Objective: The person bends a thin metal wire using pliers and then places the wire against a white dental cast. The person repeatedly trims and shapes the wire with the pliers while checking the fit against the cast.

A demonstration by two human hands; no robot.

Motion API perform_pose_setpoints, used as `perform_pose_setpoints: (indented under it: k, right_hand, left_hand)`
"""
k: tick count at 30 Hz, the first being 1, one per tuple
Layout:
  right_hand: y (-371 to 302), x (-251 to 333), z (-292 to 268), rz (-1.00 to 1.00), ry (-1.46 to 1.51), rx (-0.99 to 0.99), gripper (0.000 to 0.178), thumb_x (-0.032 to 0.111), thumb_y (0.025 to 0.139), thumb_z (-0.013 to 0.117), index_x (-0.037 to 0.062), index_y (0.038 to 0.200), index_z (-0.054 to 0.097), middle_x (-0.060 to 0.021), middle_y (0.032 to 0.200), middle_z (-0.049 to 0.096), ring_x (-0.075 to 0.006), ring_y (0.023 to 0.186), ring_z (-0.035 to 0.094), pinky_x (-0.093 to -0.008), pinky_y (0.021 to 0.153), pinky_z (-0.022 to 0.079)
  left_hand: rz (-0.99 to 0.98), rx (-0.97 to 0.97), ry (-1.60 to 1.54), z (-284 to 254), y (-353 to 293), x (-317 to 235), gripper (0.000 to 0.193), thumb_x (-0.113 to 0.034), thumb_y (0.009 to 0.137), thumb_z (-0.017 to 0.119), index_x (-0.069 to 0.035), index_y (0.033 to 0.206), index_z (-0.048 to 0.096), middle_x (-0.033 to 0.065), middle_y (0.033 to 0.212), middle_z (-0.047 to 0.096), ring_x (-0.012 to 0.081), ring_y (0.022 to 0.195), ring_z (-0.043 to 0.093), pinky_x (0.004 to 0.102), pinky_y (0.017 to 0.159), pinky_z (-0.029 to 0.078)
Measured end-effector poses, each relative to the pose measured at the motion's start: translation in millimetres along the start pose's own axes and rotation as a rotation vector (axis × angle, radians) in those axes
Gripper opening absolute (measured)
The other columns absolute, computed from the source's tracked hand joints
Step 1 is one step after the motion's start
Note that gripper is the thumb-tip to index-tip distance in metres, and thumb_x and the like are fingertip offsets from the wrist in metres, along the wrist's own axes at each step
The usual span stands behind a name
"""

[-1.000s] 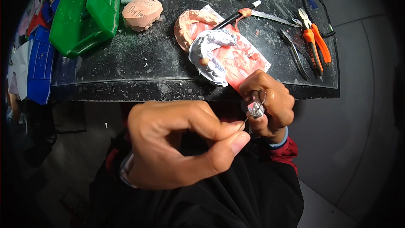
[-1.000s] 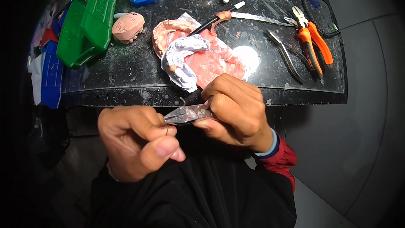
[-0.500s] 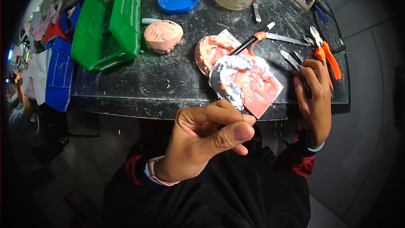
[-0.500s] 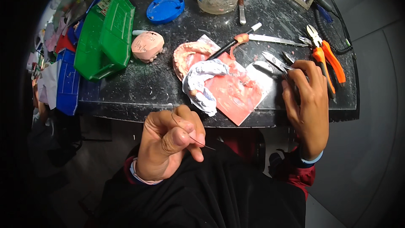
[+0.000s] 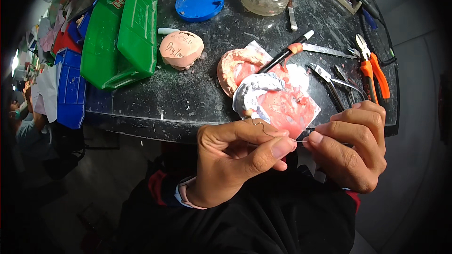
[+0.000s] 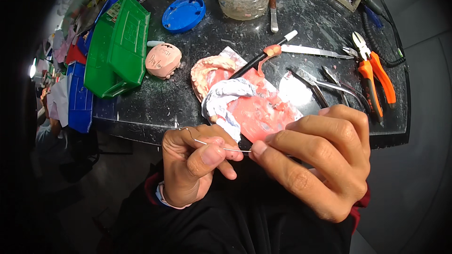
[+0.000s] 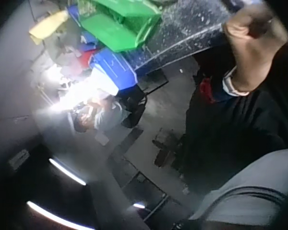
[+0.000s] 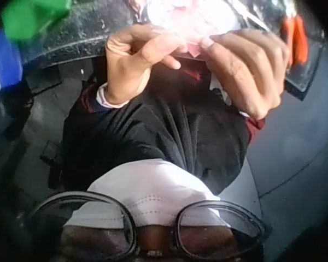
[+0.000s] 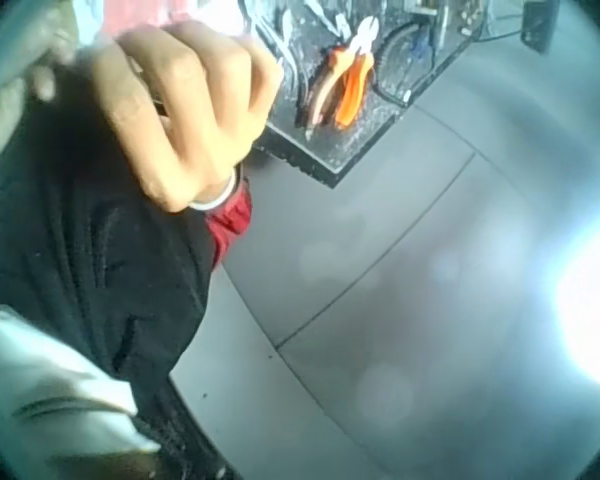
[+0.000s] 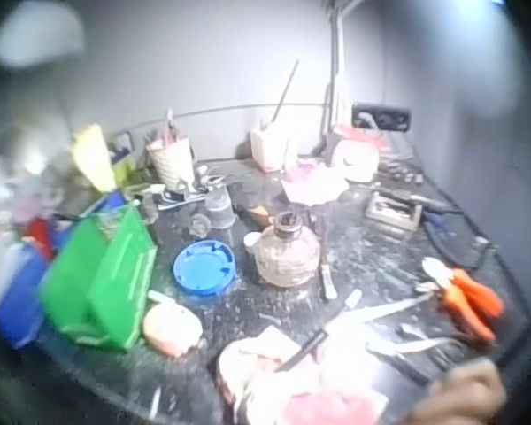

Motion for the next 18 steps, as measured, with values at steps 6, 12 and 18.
perform_pose_setpoints:
  k: [6, 12, 18]
  right_hand:
    - [34.6, -47.9, -6.5, -0.006, 0.065, 0.087, 0.019, 0.002, 0.059, 0.073, -0.0004, 0.073, 0.059, -0.0088, 0.068, 0.056, -0.0217, 0.065, 0.053, -0.033, 0.059, 0.041]
    - [39.6, -91.3, 29.8, 0.167, 0.415, 0.281, 0.01, 0.007, 0.068, 0.071, -0.0001, 0.073, 0.066, -0.0062, 0.071, 0.057, -0.0181, 0.068, 0.052, -0.0283, 0.063, 0.04]
    - [22.6, -90.9, 38.1, 0.114, 0.46, 0.262, 0.015, 0.015, 0.067, 0.074, 0.0041, 0.074, 0.067, -0.0046, 0.07, 0.057, -0.0178, 0.066, 0.05, -0.0299, 0.063, 0.037]
  left_hand:
    - [0.391, 0.039, 0.827, -21.0, 9.7, -29.7, 0.032, -0.006, 0.064, 0.08, -0.002, 0.094, 0.067, 0.0108, 0.086, 0.066, 0.0075, 0.062, 0.056, 0.0167, 0.043, 0.04]
    - [0.411, 0.169, 1.485, -15.2, 31.8, -44.3, 0.085, -0.022, 0.05, 0.087, 0.001, 0.122, 0.047, 0.0152, 0.118, 0.052, 0.0218, 0.093, 0.052, 0.0317, 0.07, 0.045]
    - [0.239, 0.309, 1.482, -14.4, 40.3, -36.5, 0.102, -0.019, 0.045, 0.087, -0.001, 0.13, 0.034, 0.0139, 0.118, 0.052, 0.0289, 0.105, 0.05, 0.0372, 0.09, 0.037]
Point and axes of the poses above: each hand's wrist, its own y-axis towards the middle knuckle, its own z-axis out of the palm, x = y × z, the point moved 3 cm from there along y, towards the middle knuckle
